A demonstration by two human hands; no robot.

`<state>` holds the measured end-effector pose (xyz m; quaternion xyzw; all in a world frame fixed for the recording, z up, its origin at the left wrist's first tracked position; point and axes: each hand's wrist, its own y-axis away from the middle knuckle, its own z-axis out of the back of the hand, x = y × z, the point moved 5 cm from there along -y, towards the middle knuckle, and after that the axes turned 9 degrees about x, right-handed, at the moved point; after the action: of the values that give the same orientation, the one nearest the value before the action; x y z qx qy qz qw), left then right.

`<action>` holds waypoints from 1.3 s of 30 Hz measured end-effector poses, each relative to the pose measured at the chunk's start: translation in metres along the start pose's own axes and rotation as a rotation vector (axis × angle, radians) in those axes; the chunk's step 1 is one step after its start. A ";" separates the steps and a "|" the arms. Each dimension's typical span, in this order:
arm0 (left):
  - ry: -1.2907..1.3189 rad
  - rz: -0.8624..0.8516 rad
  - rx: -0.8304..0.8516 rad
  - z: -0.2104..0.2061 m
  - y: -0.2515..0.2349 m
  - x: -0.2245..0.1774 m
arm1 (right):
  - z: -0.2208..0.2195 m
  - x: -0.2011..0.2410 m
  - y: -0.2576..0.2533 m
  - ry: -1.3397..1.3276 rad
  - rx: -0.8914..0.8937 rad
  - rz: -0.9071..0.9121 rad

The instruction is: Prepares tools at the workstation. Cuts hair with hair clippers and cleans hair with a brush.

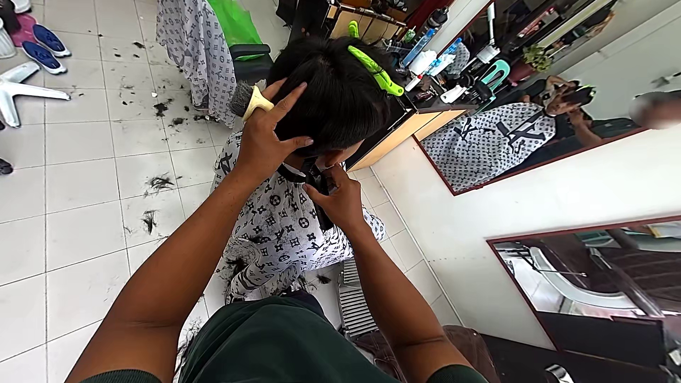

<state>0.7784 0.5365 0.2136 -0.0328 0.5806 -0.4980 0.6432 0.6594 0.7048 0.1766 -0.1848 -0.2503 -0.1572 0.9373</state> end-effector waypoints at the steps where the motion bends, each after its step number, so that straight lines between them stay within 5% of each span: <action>1: 0.000 -0.005 -0.004 0.000 0.000 0.000 | 0.000 0.000 0.000 0.001 -0.004 0.001; 39: 0.018 0.017 0.012 0.000 0.001 0.003 | -0.018 -0.003 -0.001 -0.015 -0.046 -0.070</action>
<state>0.7786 0.5352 0.2111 -0.0197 0.5837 -0.4963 0.6423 0.6644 0.6972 0.1609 -0.1985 -0.2600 -0.1943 0.9248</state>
